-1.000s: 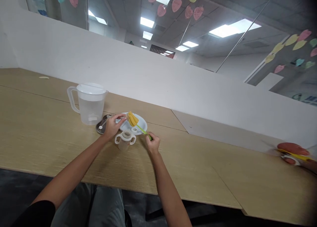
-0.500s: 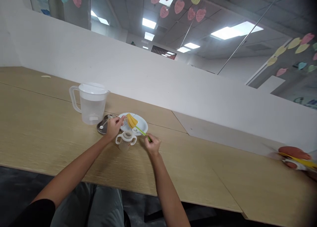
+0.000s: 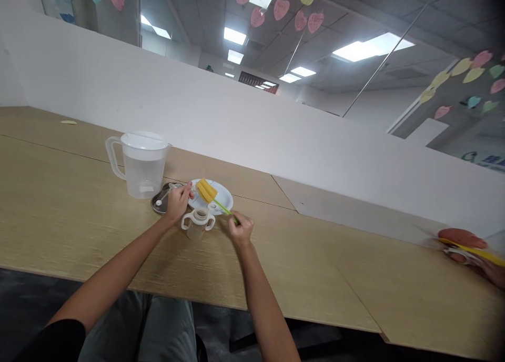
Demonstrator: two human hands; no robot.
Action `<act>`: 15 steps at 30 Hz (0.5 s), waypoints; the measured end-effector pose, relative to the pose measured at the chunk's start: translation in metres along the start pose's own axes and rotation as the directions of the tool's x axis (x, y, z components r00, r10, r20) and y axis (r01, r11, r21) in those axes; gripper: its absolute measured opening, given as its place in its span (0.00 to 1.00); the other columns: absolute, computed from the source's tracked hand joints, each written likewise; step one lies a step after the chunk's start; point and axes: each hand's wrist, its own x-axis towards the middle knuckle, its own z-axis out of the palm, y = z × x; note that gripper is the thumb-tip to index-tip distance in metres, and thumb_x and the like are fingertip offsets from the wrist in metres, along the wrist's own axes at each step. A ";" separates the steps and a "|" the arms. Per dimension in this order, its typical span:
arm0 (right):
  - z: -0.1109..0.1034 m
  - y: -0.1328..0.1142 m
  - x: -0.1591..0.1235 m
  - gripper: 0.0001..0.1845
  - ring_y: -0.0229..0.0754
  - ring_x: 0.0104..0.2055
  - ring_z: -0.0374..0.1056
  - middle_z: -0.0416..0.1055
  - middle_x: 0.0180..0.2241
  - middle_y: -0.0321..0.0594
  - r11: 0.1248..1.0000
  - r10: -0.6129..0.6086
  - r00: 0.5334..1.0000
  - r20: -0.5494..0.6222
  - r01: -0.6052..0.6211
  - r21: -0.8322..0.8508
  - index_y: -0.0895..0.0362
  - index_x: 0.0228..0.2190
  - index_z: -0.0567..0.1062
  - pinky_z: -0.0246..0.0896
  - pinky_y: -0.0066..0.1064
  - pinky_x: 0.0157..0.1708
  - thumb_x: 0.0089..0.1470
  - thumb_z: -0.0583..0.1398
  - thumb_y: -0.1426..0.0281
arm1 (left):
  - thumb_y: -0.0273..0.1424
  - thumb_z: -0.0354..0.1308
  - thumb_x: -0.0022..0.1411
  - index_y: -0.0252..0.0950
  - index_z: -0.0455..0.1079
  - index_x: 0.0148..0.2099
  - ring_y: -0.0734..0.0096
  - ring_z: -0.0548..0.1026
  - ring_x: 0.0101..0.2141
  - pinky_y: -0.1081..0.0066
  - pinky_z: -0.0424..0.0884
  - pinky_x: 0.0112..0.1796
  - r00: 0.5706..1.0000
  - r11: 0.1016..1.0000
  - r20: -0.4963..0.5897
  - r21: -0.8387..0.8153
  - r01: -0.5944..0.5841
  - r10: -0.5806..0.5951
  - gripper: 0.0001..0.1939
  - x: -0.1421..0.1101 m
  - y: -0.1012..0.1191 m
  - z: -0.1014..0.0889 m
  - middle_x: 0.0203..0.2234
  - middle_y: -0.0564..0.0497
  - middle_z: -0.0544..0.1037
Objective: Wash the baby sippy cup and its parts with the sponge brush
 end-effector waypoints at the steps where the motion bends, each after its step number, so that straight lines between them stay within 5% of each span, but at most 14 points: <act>1: 0.000 0.000 0.000 0.15 0.33 0.16 0.57 0.67 0.15 0.34 1.000 0.004 1.000 0.002 -0.004 0.002 0.58 0.25 0.78 0.55 0.25 0.20 0.52 0.52 0.69 | 0.44 0.47 0.67 0.36 0.69 0.22 0.71 0.70 0.21 0.71 0.64 0.26 1.000 1.000 -0.014 0.013 -0.018 0.018 0.26 0.000 0.000 0.000 0.17 0.52 0.73; 8: -0.001 -0.001 0.001 0.15 0.33 0.16 0.58 0.67 0.15 0.34 1.000 0.017 1.000 -0.006 -0.017 0.010 0.58 0.25 0.78 0.54 0.25 0.20 0.53 0.53 0.69 | 0.43 0.54 0.64 0.36 0.73 0.37 0.64 0.74 0.36 0.67 0.68 0.40 0.974 0.972 -0.043 0.081 -0.219 0.223 0.16 0.002 0.000 -0.002 0.33 0.47 0.79; 15: 0.000 0.001 0.000 0.16 0.33 0.16 0.58 0.67 0.15 0.34 0.999 0.032 0.999 0.011 -0.032 -0.021 0.58 0.25 0.78 0.54 0.25 0.21 0.53 0.52 0.69 | 0.40 0.57 0.63 0.37 0.74 0.41 0.63 0.75 0.40 0.64 0.70 0.43 0.958 0.957 -0.024 0.064 -0.283 0.285 0.13 0.002 0.002 -0.003 0.37 0.47 0.80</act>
